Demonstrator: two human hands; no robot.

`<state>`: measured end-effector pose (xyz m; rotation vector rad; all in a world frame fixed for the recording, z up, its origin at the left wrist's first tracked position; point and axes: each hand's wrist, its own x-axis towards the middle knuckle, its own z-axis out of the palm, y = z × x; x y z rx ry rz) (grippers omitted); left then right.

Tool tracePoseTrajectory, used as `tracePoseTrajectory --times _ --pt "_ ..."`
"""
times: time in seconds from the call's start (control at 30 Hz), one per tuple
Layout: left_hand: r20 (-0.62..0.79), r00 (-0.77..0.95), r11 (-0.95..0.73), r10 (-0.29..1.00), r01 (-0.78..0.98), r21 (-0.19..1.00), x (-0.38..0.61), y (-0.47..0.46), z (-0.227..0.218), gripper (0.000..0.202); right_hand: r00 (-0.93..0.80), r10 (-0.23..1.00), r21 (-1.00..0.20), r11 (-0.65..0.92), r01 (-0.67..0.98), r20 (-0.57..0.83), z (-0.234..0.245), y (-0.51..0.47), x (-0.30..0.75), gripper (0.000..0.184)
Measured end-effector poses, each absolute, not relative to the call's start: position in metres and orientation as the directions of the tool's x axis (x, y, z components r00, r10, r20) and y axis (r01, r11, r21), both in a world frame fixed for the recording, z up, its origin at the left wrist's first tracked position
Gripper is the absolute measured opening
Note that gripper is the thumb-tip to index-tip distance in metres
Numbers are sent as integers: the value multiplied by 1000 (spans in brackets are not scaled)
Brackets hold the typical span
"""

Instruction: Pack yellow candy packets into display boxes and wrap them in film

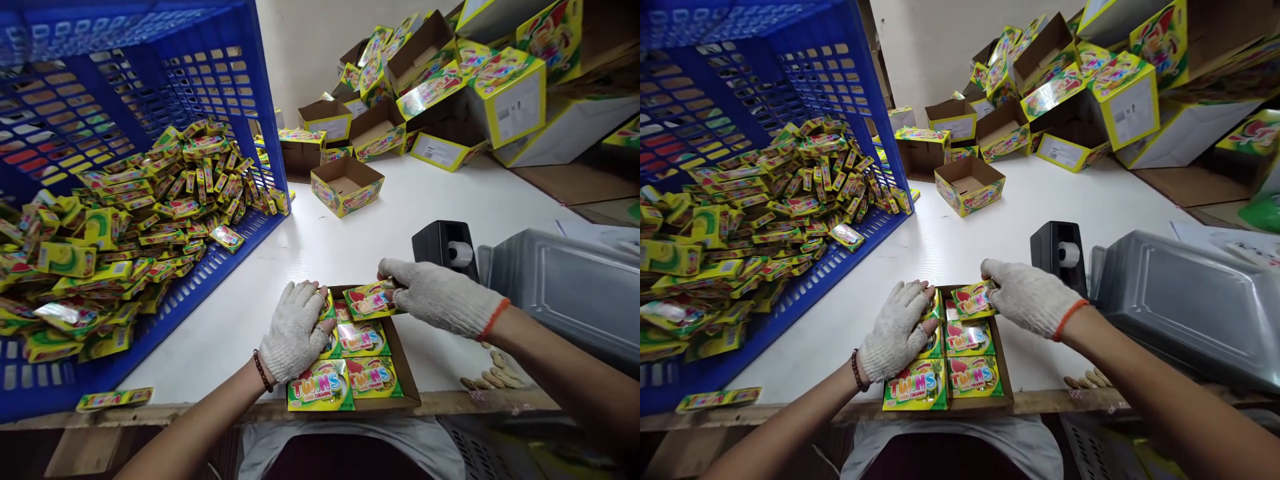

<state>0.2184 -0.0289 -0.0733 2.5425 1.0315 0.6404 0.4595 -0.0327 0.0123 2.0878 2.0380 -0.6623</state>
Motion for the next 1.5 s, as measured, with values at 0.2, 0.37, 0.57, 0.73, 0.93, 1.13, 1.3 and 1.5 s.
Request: tracePoseTrajectory --times 0.2,0.37,0.57,0.73,0.93,1.13,1.3,1.5 --pt "303 633 -696 712 583 419 217 -29 -76 43 -96 895 -78 68 995 -435 -5 -44 421 28" --pt "315 639 -710 702 590 384 218 -29 -75 42 -266 916 155 322 934 -299 -22 -57 408 28" --pt "288 644 -700 709 591 402 219 -34 -69 41 -342 883 219 420 881 -321 -43 -58 403 33" --pt "403 577 -703 711 563 434 201 -8 -80 46 -288 898 264 382 886 -332 -50 -54 393 39" --pt "258 188 -240 948 953 186 142 109 -76 57 -191 875 219 312 925 -444 -44 -46 382 43" --pt "19 11 -9 1000 994 -106 99 175 -63 76 -76 856 121 159 980 -512 -48 -60 379 56" --pt "40 40 -39 998 999 -17 105 162 -68 71 -98 836 28 135 991 -540 -47 -69 385 61" --pt "365 322 -426 873 869 252 145 103 -66 81 -54 837 -101 -2 995 -545 -32 -53 396 45"
